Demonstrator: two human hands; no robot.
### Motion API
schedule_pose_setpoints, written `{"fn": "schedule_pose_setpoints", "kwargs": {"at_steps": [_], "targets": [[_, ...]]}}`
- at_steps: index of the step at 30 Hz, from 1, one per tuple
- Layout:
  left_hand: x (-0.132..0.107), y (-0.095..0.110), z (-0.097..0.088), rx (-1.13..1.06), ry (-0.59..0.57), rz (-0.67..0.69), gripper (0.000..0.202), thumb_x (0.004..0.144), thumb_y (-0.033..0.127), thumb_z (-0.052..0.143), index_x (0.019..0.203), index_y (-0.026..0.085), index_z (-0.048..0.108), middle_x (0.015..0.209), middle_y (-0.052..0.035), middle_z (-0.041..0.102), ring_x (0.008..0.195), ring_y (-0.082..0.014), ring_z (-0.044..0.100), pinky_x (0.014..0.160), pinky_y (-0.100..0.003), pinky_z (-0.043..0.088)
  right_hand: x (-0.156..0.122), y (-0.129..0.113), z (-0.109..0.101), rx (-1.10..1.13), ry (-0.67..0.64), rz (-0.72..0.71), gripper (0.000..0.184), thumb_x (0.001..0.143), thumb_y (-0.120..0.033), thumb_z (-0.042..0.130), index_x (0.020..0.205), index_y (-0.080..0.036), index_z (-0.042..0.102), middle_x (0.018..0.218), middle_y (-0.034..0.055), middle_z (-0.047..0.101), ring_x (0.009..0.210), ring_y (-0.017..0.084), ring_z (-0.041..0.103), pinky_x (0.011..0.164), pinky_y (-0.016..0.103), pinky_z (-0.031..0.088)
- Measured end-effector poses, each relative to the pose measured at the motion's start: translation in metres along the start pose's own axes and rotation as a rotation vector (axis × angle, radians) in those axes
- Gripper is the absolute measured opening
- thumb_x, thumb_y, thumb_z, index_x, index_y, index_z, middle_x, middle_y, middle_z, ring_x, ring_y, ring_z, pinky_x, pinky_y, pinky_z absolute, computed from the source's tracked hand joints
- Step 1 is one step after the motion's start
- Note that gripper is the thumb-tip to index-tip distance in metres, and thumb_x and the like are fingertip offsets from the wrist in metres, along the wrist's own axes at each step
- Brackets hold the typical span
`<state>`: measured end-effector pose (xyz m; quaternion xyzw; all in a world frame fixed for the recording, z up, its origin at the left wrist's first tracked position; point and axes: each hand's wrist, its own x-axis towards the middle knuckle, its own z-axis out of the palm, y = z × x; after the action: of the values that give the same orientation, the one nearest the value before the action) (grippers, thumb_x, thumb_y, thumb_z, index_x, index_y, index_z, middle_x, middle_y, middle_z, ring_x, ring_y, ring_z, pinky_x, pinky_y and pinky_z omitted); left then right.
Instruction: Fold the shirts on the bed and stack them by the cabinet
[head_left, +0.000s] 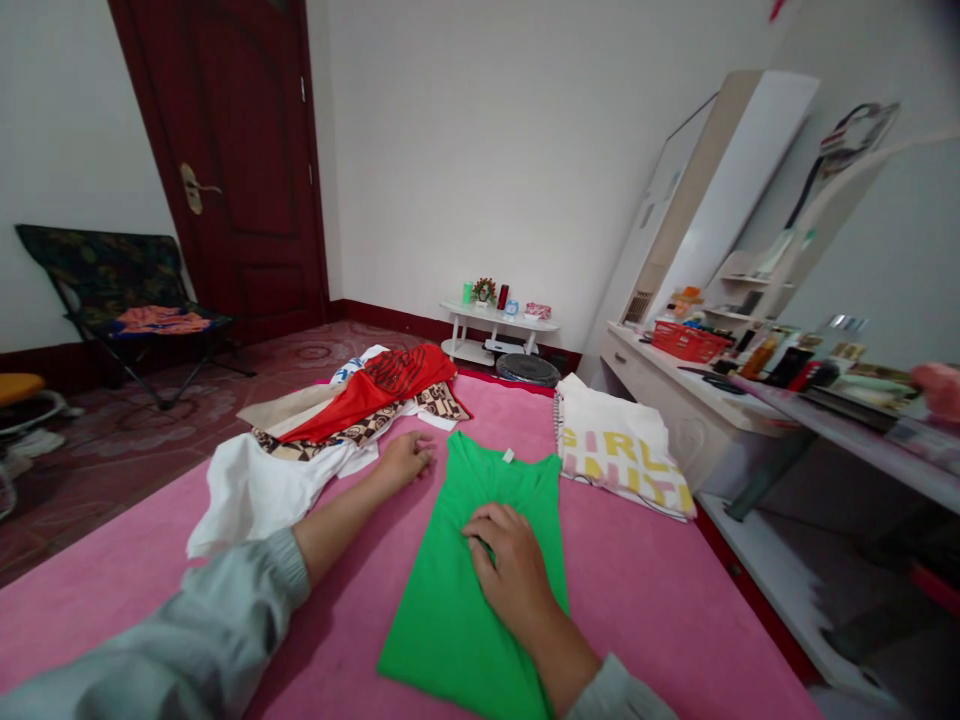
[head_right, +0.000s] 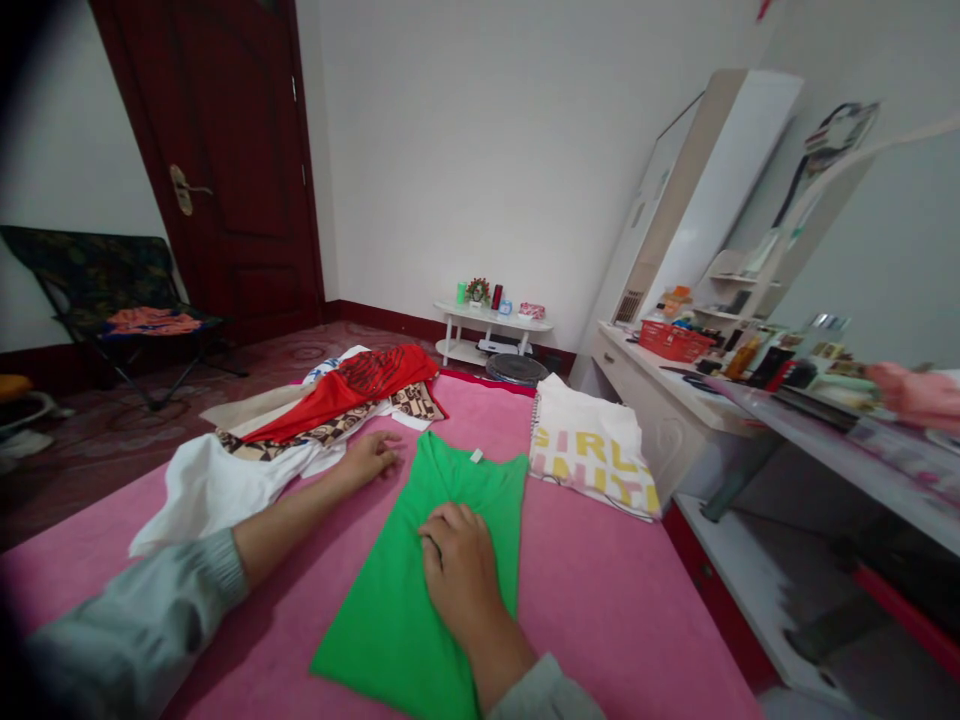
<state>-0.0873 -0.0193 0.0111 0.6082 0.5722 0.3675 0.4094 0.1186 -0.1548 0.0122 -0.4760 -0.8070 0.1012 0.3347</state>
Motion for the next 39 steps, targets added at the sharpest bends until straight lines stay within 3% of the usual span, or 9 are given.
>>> {"fn": "schedule_pose_setpoints", "kwargs": {"at_steps": [3, 7, 12, 18, 24, 27, 32, 36, 39], "targets": [[0.03, 0.005, 0.003, -0.004, -0.057, -0.023, 0.037, 0.078, 0.02, 0.053, 0.115, 0.012, 0.054, 0.068, 0.0003, 0.065, 0.044, -0.0068, 0.048, 0.04, -0.015, 0.032, 0.001, 0.001, 0.0, -0.003, 0.002, -0.002, 0.019, 0.083, -0.01, 0.057, 0.09, -0.024, 0.068, 0.093, 0.0016, 0.064, 0.092, 0.018, 0.055, 0.083, 0.032, 0.04], [0.056, 0.012, -0.003, 0.01, -0.235, -0.055, 0.022, 0.072, 0.026, 0.064, 0.089, 0.014, 0.066, 0.059, 0.0017, 0.063, 0.04, -0.0051, 0.042, 0.037, -0.015, 0.025, 0.0, 0.005, 0.002, 0.011, 0.006, 0.007, 0.02, 0.083, -0.009, 0.057, 0.09, -0.024, 0.068, 0.093, 0.001, 0.065, 0.092, 0.017, 0.055, 0.082, 0.031, 0.04], [0.07, 0.024, -0.013, 0.003, -0.374, -0.069, 0.016, 0.062, 0.023, 0.071, 0.073, 0.013, 0.064, 0.055, 0.0009, 0.062, 0.04, -0.0066, 0.044, 0.037, -0.015, 0.025, 0.0, 0.007, 0.002, 0.02, -0.009, 0.021, 0.019, 0.085, -0.01, 0.056, 0.091, -0.024, 0.067, 0.094, 0.0013, 0.065, 0.093, 0.018, 0.055, 0.084, 0.032, 0.039], [0.073, 0.033, -0.006, -0.167, -0.378, 0.004, 0.017, 0.069, 0.023, 0.07, 0.078, 0.014, 0.06, 0.064, 0.0024, 0.061, 0.057, -0.0061, 0.055, 0.054, -0.014, 0.041, 0.001, 0.006, 0.001, 0.032, -0.014, 0.025, 0.02, 0.085, -0.009, 0.055, 0.091, -0.024, 0.067, 0.095, 0.0013, 0.065, 0.094, 0.018, 0.055, 0.084, 0.033, 0.038], [0.065, 0.021, 0.003, -0.302, -0.386, -0.107, 0.031, 0.073, 0.027, 0.069, 0.099, 0.015, 0.055, 0.074, -0.0011, 0.065, 0.067, -0.0127, 0.064, 0.071, -0.029, 0.054, 0.0, 0.006, 0.002, 0.025, -0.021, 0.032, 0.018, 0.086, -0.011, 0.056, 0.091, -0.025, 0.067, 0.095, 0.0013, 0.064, 0.094, 0.018, 0.055, 0.084, 0.033, 0.038], [0.064, 0.022, 0.001, -0.341, -0.39, -0.146, 0.043, 0.074, 0.034, 0.07, 0.108, 0.015, 0.053, 0.078, -0.0031, 0.068, 0.068, -0.0135, 0.065, 0.073, -0.031, 0.055, 0.001, 0.006, 0.002, 0.021, -0.023, 0.039, 0.018, 0.086, -0.011, 0.056, 0.092, -0.024, 0.067, 0.096, 0.001, 0.064, 0.095, 0.018, 0.054, 0.084, 0.033, 0.038], [0.069, 0.022, 0.008, -0.398, -0.332, -0.141, 0.067, 0.052, 0.024, 0.088, 0.11, 0.013, 0.057, 0.082, -0.0041, 0.07, 0.071, -0.0141, 0.065, 0.072, -0.029, 0.053, 0.0, 0.006, 0.002, 0.015, -0.024, 0.04, 0.018, 0.086, -0.01, 0.056, 0.092, -0.024, 0.066, 0.096, 0.0012, 0.064, 0.094, 0.018, 0.054, 0.084, 0.033, 0.037], [0.078, 0.02, 0.019, -0.43, -0.289, -0.117, 0.059, 0.051, 0.022, 0.087, 0.104, 0.014, 0.062, 0.077, -0.0018, 0.068, 0.068, -0.0125, 0.064, 0.069, -0.026, 0.052, 0.0, 0.006, 0.002, 0.015, -0.033, 0.038, 0.018, 0.086, -0.01, 0.057, 0.093, -0.023, 0.067, 0.096, 0.001, 0.063, 0.094, 0.018, 0.053, 0.084, 0.033, 0.037], [0.084, 0.024, 0.017, -0.435, -0.313, -0.094, 0.051, 0.054, 0.021, 0.084, 0.1, 0.015, 0.064, 0.079, -0.0013, 0.068, 0.067, -0.0117, 0.062, 0.067, -0.025, 0.051, 0.0, 0.005, 0.001, 0.022, -0.033, 0.043, 0.021, 0.086, -0.009, 0.057, 0.096, -0.025, 0.067, 0.097, 0.0005, 0.063, 0.095, 0.017, 0.053, 0.084, 0.032, 0.037]]}}
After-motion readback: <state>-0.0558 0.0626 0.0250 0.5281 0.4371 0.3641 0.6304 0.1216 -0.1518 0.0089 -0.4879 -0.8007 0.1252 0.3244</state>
